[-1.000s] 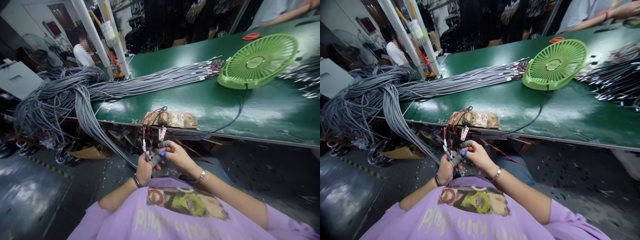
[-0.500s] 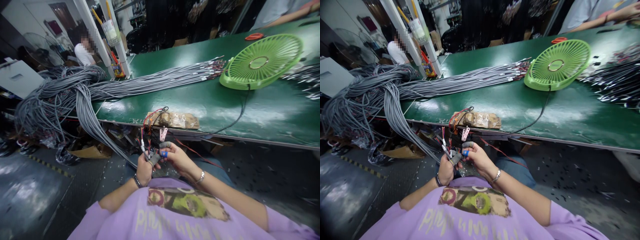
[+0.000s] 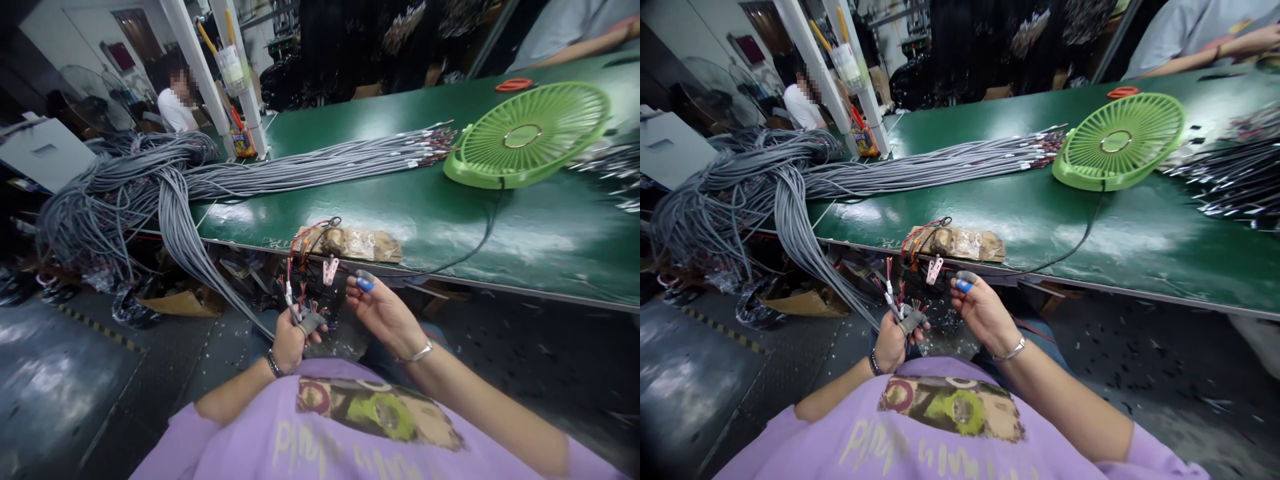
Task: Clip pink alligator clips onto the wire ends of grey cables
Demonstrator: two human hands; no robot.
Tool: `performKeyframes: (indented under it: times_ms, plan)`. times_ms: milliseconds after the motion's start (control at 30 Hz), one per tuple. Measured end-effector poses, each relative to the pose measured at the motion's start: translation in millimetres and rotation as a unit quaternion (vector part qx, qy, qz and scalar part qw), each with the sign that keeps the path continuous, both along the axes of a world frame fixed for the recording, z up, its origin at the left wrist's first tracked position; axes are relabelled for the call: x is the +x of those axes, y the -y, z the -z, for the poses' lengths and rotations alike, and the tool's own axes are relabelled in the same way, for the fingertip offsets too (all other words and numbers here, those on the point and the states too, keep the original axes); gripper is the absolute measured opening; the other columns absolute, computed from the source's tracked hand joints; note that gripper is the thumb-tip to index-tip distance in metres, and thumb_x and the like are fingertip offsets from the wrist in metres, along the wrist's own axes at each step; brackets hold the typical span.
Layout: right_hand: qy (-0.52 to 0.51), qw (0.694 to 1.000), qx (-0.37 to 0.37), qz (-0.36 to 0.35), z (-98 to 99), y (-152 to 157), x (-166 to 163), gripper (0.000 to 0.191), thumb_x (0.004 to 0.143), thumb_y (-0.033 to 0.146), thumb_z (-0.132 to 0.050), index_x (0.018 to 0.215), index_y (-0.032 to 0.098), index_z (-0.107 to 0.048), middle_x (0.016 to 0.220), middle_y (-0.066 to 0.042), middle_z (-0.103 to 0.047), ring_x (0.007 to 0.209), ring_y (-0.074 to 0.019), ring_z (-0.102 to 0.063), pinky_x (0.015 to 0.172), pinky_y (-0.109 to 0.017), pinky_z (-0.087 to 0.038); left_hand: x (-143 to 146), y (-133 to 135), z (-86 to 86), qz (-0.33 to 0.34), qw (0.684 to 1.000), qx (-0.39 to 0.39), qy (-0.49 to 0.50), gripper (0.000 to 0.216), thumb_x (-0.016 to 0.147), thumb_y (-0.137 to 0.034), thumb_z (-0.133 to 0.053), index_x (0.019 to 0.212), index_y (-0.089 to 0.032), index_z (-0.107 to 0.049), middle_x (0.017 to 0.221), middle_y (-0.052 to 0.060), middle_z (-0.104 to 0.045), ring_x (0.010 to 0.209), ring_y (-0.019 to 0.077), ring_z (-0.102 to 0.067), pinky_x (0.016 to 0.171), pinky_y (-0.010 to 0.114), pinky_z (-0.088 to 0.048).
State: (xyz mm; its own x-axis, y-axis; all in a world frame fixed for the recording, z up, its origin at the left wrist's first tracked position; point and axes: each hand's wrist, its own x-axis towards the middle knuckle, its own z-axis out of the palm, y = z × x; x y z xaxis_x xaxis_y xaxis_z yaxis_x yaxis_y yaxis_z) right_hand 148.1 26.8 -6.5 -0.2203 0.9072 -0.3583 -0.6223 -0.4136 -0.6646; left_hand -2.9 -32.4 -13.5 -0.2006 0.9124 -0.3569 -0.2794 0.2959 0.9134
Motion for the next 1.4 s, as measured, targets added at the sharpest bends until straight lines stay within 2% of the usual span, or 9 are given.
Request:
performKeyframes:
  times_ms: [133,267,633,800,900,1033,1133,1233,1400]
  plan:
    - [0.095,0.99,-0.006,-0.104,-11.1,7,-4,0.04,0.041,0.027,-0.089,0.069,0.02,-0.061,0.06,0.004,-0.061,0.053,-0.0091,-0.049,0.048,-0.022,-0.036,-2,0,6.4,-0.015,1.0,0.006,-0.004,0.04,0.057,-0.048,-0.08,0.064,-0.016,-0.056,0.056,0.004,-0.069,0.036,0.0092,-0.052,0.033,0.017,-0.026]
    - [0.138,0.977,0.039,-0.156,-6.4,17,-17,0.039,0.048,0.032,-0.087,0.074,0.019,-0.061,0.064,0.002,-0.065,0.056,-0.011,-0.055,0.051,-0.023,-0.037,0,0,4.7,-0.003,1.0,0.011,-0.014,0.04,0.056,-0.048,-0.079,0.065,-0.016,-0.057,0.055,0.003,-0.067,0.036,0.0096,-0.052,0.033,0.018,-0.028]
    - [0.118,0.98,0.108,-0.12,5.1,20,-22,0.038,0.054,0.032,-0.084,0.08,0.021,-0.058,0.065,0.004,-0.062,0.058,-0.0119,-0.056,0.06,-0.028,-0.044,1,0,2.9,-0.02,0.999,0.011,-0.028,0.043,0.054,-0.051,-0.08,0.06,-0.018,-0.052,0.049,0.0,-0.062,0.035,0.0095,-0.05,0.033,0.018,-0.028]
    - [0.067,0.989,0.071,-0.114,15.2,23,-24,0.041,0.054,0.032,-0.084,0.085,0.021,-0.058,0.066,0.004,-0.062,0.053,-0.01,-0.052,0.055,-0.026,-0.041,2,-2,0.8,0.007,1.0,0.006,-0.018,0.041,0.053,-0.049,-0.08,0.062,-0.017,-0.056,0.052,0.001,-0.065,0.036,0.0092,-0.051,0.033,0.018,-0.027]
    - [0.083,0.989,0.063,-0.105,21.7,20,-24,0.042,0.053,0.029,-0.084,0.085,0.02,-0.058,0.067,0.003,-0.063,0.057,-0.0111,-0.055,0.055,-0.025,-0.04,1,-2,-0.8,-0.018,1.0,0.0,-0.008,0.04,0.053,-0.048,-0.079,0.061,-0.017,-0.056,0.052,0.003,-0.065,0.035,0.0094,-0.051,0.033,0.018,-0.026]
    - [0.105,0.993,0.033,-0.047,21.1,14,-20,0.041,0.049,0.025,-0.085,0.082,0.021,-0.06,0.067,0.005,-0.06,0.056,-0.0089,-0.05,0.051,-0.022,-0.038,-1,-3,-7.6,-0.042,0.999,0.017,0.001,0.039,0.054,-0.049,-0.078,0.06,-0.016,-0.058,0.052,0.004,-0.065,0.036,0.0089,-0.05,0.034,0.019,-0.028]
    - [0.103,0.993,0.017,-0.054,15.0,9,-16,0.034,0.052,0.031,-0.084,0.077,0.021,-0.062,0.065,0.005,-0.057,0.055,-0.0089,-0.047,0.05,-0.022,-0.038,-1,-5,-12.4,-0.058,0.998,0.025,0.002,0.042,0.053,-0.052,-0.078,0.058,-0.016,-0.057,0.049,0.003,-0.064,0.035,0.0087,-0.05,0.034,0.019,-0.028]
    - [0.092,0.992,0.021,-0.08,11.2,4,-15,0.031,0.062,0.044,-0.079,0.072,0.021,-0.061,0.065,0.002,-0.058,0.057,-0.0111,-0.05,0.052,-0.024,-0.041,-1,-7,-12.3,-0.065,0.997,0.039,-0.008,0.042,0.054,-0.052,-0.078,0.058,-0.016,-0.058,0.05,0.003,-0.064,0.035,0.0089,-0.051,0.035,0.019,-0.029]
    - [0.089,0.989,0.03,-0.114,10.0,-13,-18,0.036,0.073,0.056,-0.068,0.07,0.021,-0.064,0.071,-0.003,-0.063,0.058,-0.0133,-0.052,0.051,-0.025,-0.041,-1,-13,-7.3,-0.053,0.992,0.102,-0.042,0.034,0.063,-0.046,-0.077,0.072,-0.015,-0.066,0.072,0.006,-0.072,0.045,0.0098,-0.057,0.036,0.02,-0.032]
